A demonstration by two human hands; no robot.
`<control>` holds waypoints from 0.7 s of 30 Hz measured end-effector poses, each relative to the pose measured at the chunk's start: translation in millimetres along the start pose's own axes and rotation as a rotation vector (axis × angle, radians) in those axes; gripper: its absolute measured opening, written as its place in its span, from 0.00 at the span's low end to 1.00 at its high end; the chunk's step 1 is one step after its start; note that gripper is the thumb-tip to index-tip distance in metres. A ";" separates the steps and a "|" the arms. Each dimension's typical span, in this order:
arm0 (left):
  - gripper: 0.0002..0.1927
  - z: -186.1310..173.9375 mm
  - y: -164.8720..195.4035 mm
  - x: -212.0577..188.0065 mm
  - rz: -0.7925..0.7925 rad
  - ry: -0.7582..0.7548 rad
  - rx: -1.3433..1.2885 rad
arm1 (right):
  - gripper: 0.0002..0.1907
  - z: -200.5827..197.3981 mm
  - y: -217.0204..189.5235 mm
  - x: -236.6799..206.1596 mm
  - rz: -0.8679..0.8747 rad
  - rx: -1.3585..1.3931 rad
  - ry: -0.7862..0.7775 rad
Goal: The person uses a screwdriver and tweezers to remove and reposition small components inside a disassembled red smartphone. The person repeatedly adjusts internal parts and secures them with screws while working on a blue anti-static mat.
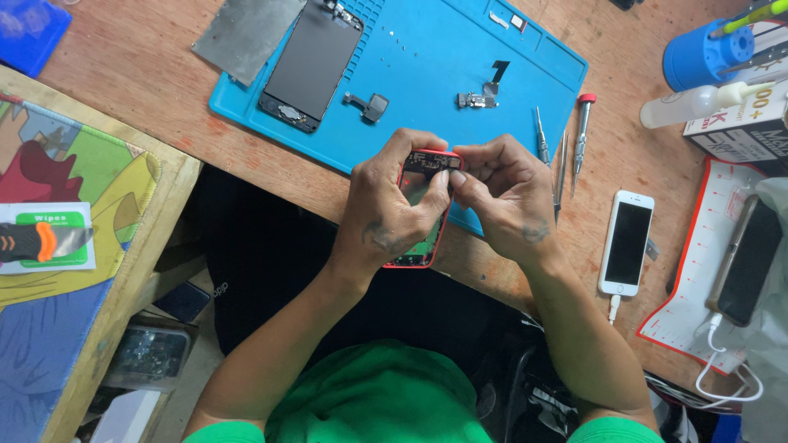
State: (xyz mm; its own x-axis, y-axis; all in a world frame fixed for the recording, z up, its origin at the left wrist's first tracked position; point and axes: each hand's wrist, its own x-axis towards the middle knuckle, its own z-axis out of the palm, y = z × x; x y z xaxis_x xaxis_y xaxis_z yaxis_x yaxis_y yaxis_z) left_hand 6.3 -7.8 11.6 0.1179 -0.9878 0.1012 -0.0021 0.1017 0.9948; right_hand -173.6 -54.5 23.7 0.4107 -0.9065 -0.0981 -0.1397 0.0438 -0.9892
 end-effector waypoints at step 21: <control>0.10 3.3 -2.5 0.2 0.013 0.036 0.042 | 0.09 -2.6 9.8 4.9 0.047 0.087 -0.081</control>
State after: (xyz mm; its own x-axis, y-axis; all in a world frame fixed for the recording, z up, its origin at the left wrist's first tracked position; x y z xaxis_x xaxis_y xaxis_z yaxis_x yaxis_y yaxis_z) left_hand 3.1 -8.6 9.2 0.1532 -0.9816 0.1141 -0.0457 0.1083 0.9931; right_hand -175.2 -59.6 13.8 0.4777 -0.8657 -0.1499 -0.0837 0.1250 -0.9886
